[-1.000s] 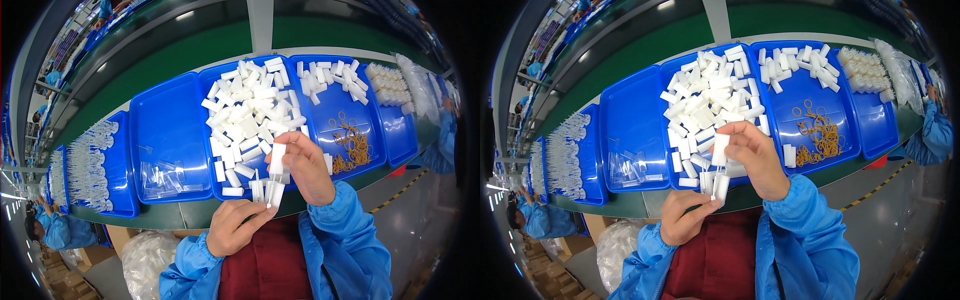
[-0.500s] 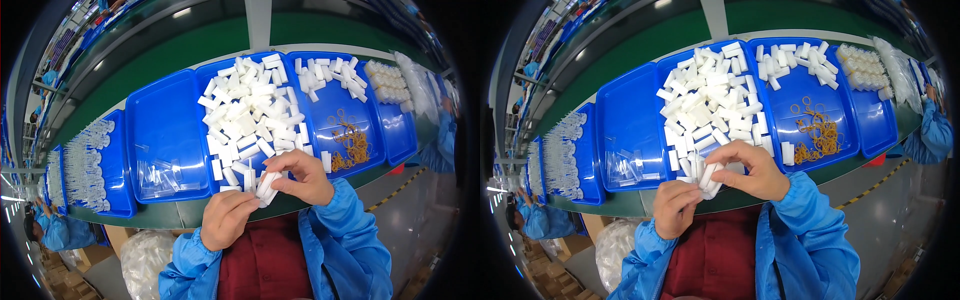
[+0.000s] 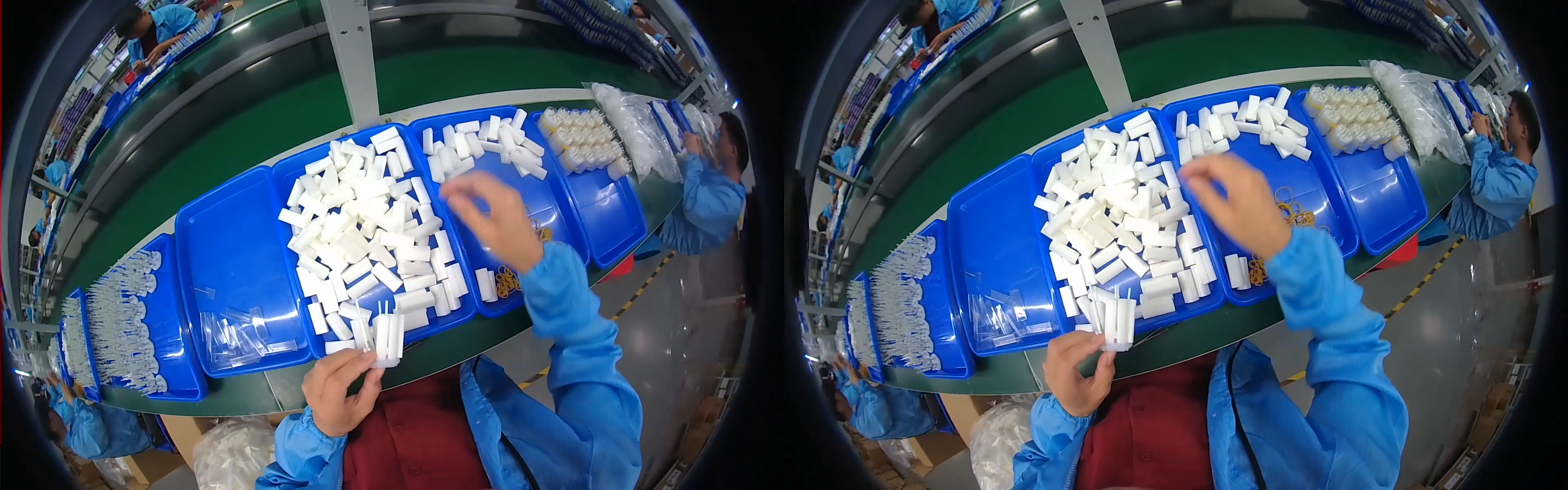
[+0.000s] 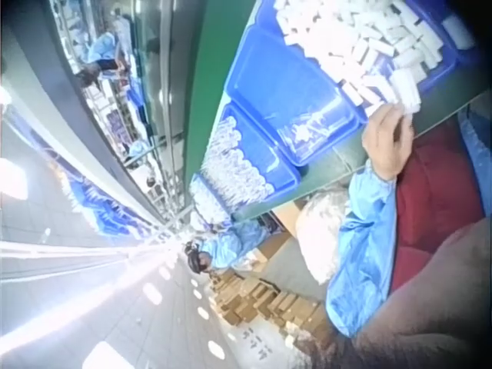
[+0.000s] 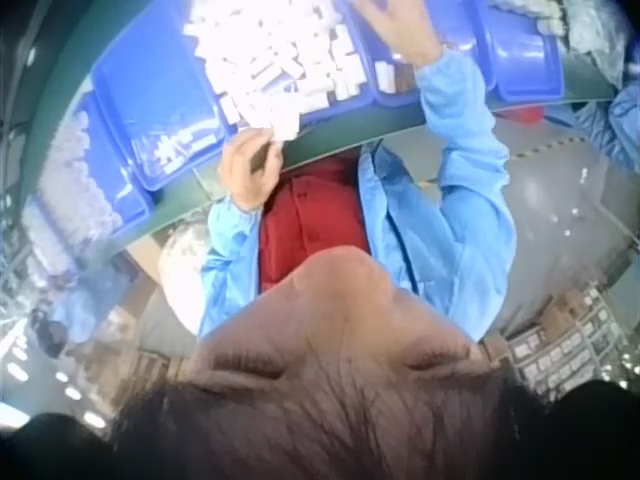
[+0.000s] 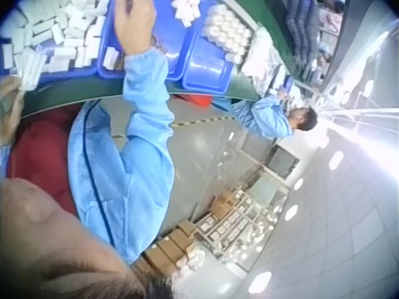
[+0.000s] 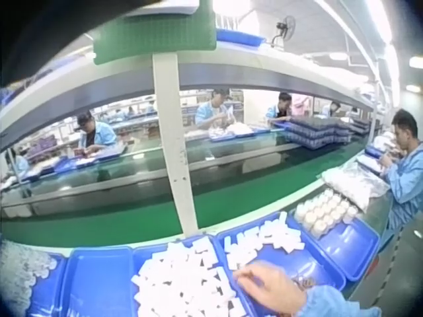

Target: The person assembles small plastic components by hand, securing them with rubber bands.

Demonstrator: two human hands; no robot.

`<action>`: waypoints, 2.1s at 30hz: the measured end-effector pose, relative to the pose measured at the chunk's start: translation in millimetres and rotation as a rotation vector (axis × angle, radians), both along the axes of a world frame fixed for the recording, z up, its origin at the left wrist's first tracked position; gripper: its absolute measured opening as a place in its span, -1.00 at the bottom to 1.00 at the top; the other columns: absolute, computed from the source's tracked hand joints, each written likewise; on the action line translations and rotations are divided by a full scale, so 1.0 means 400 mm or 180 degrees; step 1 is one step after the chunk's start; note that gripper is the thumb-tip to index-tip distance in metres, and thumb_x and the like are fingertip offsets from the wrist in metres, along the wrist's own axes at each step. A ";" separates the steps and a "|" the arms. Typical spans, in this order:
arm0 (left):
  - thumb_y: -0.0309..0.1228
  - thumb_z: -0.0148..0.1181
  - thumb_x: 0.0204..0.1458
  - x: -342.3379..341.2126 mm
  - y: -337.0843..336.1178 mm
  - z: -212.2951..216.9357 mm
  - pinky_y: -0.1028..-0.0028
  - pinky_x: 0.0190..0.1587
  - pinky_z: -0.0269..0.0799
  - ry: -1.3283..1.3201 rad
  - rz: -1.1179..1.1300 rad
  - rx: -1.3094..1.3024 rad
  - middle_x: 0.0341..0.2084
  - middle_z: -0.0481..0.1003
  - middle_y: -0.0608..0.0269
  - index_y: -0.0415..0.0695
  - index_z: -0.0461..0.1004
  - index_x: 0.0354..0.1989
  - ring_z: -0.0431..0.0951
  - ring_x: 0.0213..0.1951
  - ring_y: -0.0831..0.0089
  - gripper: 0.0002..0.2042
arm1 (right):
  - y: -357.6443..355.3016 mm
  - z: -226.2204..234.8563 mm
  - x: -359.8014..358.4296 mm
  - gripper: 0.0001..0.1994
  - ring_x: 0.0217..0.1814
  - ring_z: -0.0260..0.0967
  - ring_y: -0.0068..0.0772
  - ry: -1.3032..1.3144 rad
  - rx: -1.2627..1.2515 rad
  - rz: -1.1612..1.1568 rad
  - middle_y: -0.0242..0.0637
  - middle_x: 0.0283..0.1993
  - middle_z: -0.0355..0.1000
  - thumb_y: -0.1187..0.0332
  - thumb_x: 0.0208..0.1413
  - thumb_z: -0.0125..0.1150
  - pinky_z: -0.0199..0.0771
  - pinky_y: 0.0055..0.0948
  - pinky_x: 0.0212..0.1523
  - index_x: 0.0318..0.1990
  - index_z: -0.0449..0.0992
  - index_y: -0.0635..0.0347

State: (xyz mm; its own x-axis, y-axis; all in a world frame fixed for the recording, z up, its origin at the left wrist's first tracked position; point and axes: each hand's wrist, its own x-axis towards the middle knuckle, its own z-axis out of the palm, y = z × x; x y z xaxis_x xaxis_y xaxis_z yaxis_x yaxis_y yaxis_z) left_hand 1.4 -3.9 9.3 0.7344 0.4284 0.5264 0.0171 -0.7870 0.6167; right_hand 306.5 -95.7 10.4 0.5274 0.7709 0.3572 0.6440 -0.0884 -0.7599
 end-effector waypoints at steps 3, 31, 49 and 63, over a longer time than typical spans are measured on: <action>-0.64 0.42 -0.21 0.024 -0.009 0.004 0.43 -0.34 0.51 -0.0068 -0.0045 -0.0202 -0.27 0.52 0.13 -0.17 0.55 -0.16 0.60 -0.32 0.22 -0.64 | 0.012 -0.057 0.136 -0.76 -0.10 0.43 -0.08 -0.1246 -0.0246 -0.0473 -0.12 -0.20 0.48 0.57 0.02 0.23 0.45 -0.23 -0.05 -0.11 0.53 0.23; -0.64 0.32 -0.21 -0.008 0.011 0.024 0.43 -0.33 0.39 0.0378 -0.0638 0.0602 -0.12 0.53 0.20 -0.07 0.62 -0.09 0.51 -0.28 0.33 -0.59 | -0.006 0.008 -0.291 -0.79 -0.15 0.50 -0.55 0.3313 0.0127 0.0584 -0.18 -0.21 0.58 0.37 0.25 0.20 0.46 -0.58 -0.13 -0.06 0.36 0.24; -0.58 0.33 -0.23 -0.002 0.035 -0.021 0.39 -0.29 0.40 -0.0151 -0.0432 0.0660 -0.12 0.54 0.16 -0.10 0.54 -0.11 0.55 -0.23 0.30 -0.61 | -0.030 -0.044 -0.299 -0.80 -0.14 0.47 -0.50 0.1947 0.0357 0.1354 -0.32 -0.21 0.51 0.42 0.04 0.43 0.44 -0.49 -0.10 -0.22 0.53 0.19; -0.59 0.50 -0.24 -0.007 0.029 -0.006 0.37 -0.13 0.55 -0.0128 -0.0140 -0.0666 -0.10 0.50 0.02 -0.22 0.54 -0.11 0.56 -0.11 0.15 -0.57 | -0.023 -0.003 -0.287 -0.79 -0.09 0.49 -0.33 0.1478 0.0166 0.1879 -0.22 -0.13 0.56 0.51 0.03 0.38 0.40 -0.39 0.00 -0.17 0.53 0.18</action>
